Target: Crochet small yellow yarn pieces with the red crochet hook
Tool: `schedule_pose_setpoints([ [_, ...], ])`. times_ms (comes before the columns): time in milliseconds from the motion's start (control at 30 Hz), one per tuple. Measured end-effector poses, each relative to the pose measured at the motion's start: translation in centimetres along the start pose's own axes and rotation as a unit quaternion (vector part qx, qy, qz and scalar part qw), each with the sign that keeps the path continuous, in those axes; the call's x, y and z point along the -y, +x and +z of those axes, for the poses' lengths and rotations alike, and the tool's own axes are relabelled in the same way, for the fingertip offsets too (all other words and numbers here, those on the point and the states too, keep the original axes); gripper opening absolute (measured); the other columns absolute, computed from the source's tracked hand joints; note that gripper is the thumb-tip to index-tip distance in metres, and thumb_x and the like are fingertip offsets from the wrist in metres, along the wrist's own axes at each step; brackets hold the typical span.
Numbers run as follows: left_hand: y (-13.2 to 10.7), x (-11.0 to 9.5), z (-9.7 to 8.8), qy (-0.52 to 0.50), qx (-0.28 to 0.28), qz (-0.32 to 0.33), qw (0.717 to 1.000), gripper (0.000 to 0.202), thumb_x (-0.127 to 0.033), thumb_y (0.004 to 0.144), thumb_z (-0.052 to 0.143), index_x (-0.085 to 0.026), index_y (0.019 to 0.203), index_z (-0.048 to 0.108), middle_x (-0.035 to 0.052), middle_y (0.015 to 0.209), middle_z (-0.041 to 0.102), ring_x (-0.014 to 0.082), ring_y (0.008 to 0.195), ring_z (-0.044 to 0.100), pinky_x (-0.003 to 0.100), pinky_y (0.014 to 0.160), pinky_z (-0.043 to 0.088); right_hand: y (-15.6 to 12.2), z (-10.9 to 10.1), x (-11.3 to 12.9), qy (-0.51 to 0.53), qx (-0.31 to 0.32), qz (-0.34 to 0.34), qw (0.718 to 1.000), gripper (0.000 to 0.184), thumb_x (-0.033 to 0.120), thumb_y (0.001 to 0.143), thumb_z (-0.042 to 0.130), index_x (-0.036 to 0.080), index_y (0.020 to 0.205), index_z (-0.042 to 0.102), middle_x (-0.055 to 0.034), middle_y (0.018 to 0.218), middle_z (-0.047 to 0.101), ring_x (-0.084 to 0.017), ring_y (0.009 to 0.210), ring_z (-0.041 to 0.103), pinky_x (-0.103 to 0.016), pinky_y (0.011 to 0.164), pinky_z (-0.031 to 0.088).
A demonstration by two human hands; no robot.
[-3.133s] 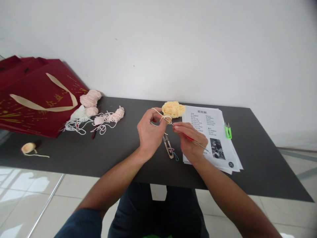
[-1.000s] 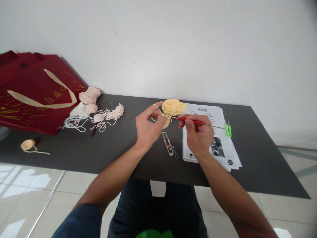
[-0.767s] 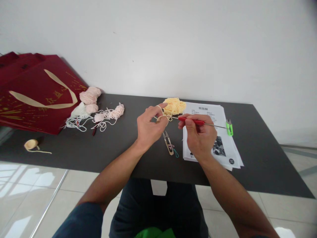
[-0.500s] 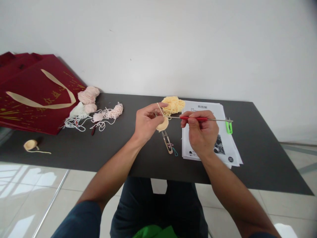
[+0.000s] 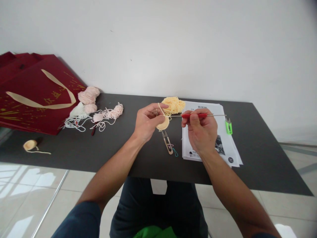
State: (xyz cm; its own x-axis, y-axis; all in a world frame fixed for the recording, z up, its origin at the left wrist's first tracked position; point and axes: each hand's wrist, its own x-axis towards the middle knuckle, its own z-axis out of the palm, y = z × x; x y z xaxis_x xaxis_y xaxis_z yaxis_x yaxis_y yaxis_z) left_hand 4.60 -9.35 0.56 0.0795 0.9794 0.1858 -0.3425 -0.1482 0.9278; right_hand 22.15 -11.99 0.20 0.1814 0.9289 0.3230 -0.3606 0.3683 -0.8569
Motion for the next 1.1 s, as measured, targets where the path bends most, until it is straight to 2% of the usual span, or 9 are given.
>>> schedule_pose_setpoints([
  [133,0.06,0.22,0.05,0.004,-0.006,0.012,1.000,0.034,-0.012,0.067,0.080,-0.022,0.099,0.079,-0.0019,0.075,0.067,0.0090,0.061,0.056,0.023,0.057,0.045,0.02,0.42,0.30,0.030,-0.017,0.034,0.999,0.024,0.038,0.086,0.082,0.024,0.090,0.064,0.0018,0.084,0.078,-0.010,0.065,0.069,-0.024,0.058,0.057],
  [267,0.02,0.40,0.13,-0.009,0.000,0.045,0.999,0.039,-0.010,0.068,0.081,-0.024,0.105,0.078,-0.0003,0.085,0.071,0.0097,0.069,0.061,0.022,0.061,0.048,-0.09,0.78,0.50,0.038,-0.029,0.068,0.997,0.026,0.040,0.083,0.084,0.024,0.089,0.064,0.0023,0.083,0.079,-0.010,0.066,0.069,-0.023,0.059,0.058],
  [400,-0.07,0.42,0.23,-0.022,0.007,0.059,0.998,0.039,-0.010,0.070,0.082,-0.026,0.106,0.079,-0.0016,0.083,0.070,0.0083,0.067,0.060,0.021,0.061,0.048,-0.18,0.93,0.48,0.049,-0.037,0.088,0.994,0.024,0.039,0.084,0.084,0.023,0.089,0.066,0.0027,0.083,0.078,-0.009,0.066,0.069,-0.022,0.060,0.059],
  [733,-0.13,0.29,0.37,-0.022,-0.003,0.040,0.999,0.043,-0.013,0.068,0.086,-0.024,0.109,0.078,-0.0015,0.081,0.071,0.0087,0.066,0.061,0.022,0.060,0.050,-0.12,0.84,0.27,0.078,-0.043,0.130,0.987,0.025,0.037,0.084,0.084,0.021,0.089,0.065,0.0031,0.082,0.078,-0.007,0.066,0.071,-0.017,0.062,0.061],
  [1100,-0.33,-0.33,0.67,-0.013,-0.035,-0.022,0.999,0.056,-0.016,0.067,0.085,-0.022,0.122,0.074,-0.0024,0.080,0.073,0.0091,0.065,0.063,0.023,0.064,0.051,-0.12,0.72,-0.07,0.050,-0.034,0.099,0.993,0.024,0.038,0.086,0.082,0.023,0.091,0.064,0.0039,0.085,0.078,-0.008,0.068,0.071,-0.020,0.065,0.063],
])
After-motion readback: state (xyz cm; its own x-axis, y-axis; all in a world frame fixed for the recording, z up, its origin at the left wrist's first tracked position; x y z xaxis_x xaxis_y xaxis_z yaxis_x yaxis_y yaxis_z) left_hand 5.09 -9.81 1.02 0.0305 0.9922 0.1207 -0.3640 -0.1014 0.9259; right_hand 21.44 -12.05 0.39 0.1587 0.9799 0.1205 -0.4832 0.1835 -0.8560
